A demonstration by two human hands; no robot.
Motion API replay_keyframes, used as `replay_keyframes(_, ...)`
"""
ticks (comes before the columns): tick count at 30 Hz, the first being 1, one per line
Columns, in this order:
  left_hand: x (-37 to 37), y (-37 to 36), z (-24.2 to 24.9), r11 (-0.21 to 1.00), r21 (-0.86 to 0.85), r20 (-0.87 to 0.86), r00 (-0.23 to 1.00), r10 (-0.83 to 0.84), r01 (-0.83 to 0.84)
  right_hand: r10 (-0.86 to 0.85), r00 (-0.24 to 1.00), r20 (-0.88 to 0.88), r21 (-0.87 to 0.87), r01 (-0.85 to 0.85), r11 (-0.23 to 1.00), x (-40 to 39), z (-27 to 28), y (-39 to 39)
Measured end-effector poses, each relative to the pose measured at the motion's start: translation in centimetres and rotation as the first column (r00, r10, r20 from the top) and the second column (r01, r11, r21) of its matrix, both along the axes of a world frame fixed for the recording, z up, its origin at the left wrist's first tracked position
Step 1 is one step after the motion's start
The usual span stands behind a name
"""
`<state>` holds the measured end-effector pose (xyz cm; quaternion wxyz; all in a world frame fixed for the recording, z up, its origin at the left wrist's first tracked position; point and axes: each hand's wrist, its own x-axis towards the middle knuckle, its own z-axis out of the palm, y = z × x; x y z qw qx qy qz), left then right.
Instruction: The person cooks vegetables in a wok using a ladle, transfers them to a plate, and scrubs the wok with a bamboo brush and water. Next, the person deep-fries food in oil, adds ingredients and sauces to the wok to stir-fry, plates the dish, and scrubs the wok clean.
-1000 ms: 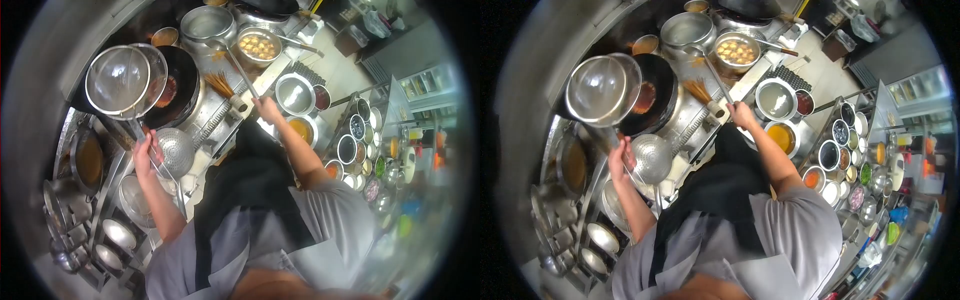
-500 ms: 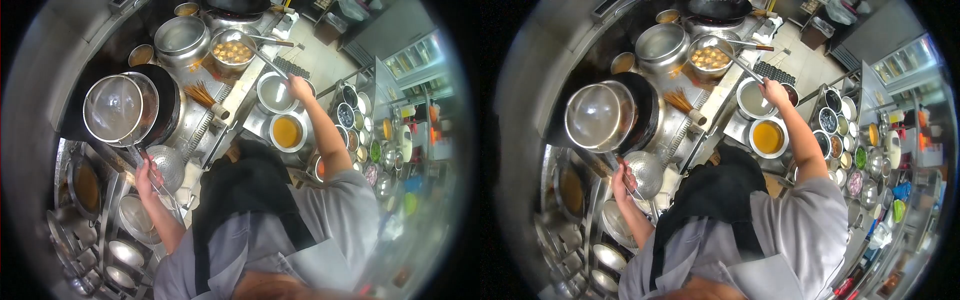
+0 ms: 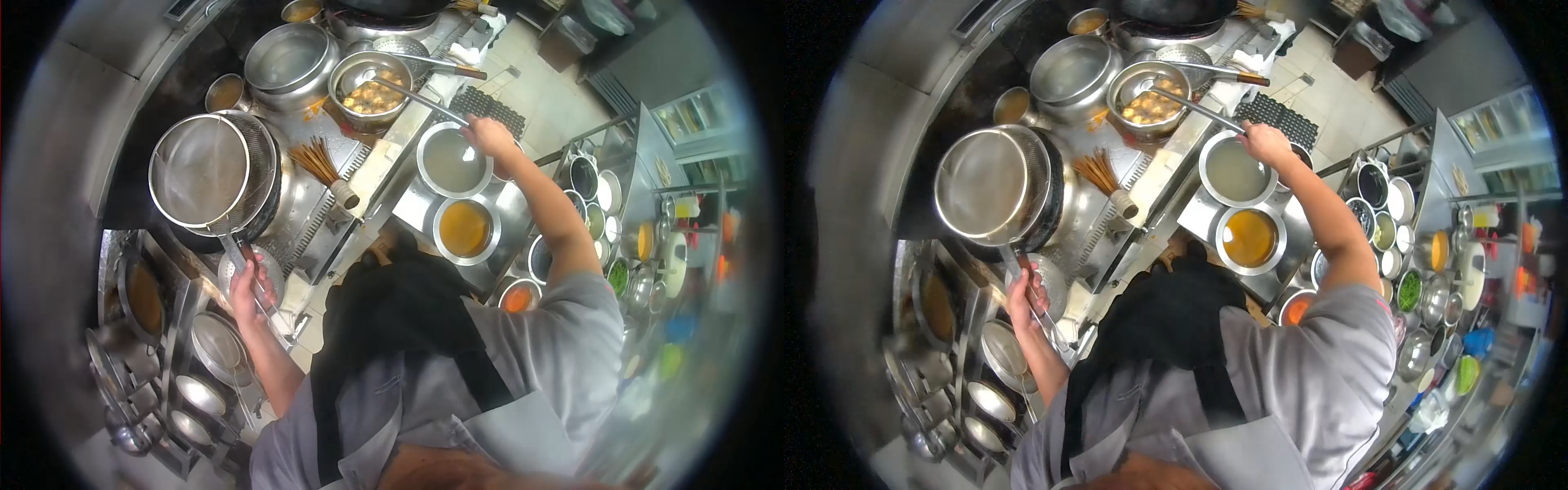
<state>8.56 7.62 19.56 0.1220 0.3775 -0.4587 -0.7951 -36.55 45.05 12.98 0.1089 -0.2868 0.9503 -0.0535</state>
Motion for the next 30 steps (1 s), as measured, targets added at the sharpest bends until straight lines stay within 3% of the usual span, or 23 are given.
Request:
replay_keyframes(7,-3.0,3.4,-0.2,0.998,0.066,-0.007,1.000,0.003,-0.003,0.052,0.997,0.063,0.014,-0.053,0.999,-0.3,4.2,-0.5)
replay_keyframes(13,-4.2,4.9,-0.8,0.996,0.084,-0.019,1.000,-0.016,0.017,0.223,0.967,0.119,-0.093,-0.213,0.973,-1.8,5.0,-0.4)
replay_keyframes(15,-4.5,5.3,-0.7,0.997,0.081,-0.002,1.000,-0.011,0.011,0.130,0.914,0.385,-0.039,-0.125,0.991,-2.3,6.6,-1.0)
replay_keyframes(17,-4.8,5.5,-0.7,0.998,0.069,0.033,0.999,-0.017,0.014,0.149,0.896,0.419,-0.102,-0.116,0.988,-2.4,8.0,-1.3)
replay_keyframes(20,-5.5,5.8,-0.7,0.997,0.074,0.050,0.999,-0.019,0.015,0.085,0.710,0.699,-0.132,0.011,0.991,-2.4,11.0,-2.4)
replay_keyframes(25,-5.6,5.8,-1.5,0.996,0.080,0.005,0.999,-0.042,0.042,-0.026,0.612,0.791,-0.111,0.185,0.977,-1.6,12.7,-4.0)
replay_keyframes(27,-6.1,6.5,-1.2,0.997,0.060,0.019,0.999,-0.039,0.038,-0.041,0.467,0.883,-0.149,0.361,0.921,-1.4,12.8,-4.3)
replay_keyframes(28,-6.2,6.6,-1.1,0.999,0.040,0.033,0.999,-0.033,0.031,-0.038,0.468,0.883,-0.152,0.361,0.920,-1.5,12.6,-4.4)
replay_keyframes(30,-6.2,6.5,-1.3,0.998,0.049,0.040,0.998,-0.038,0.036,-0.029,0.350,0.936,-0.126,0.413,0.902,-1.9,12.0,-4.5)
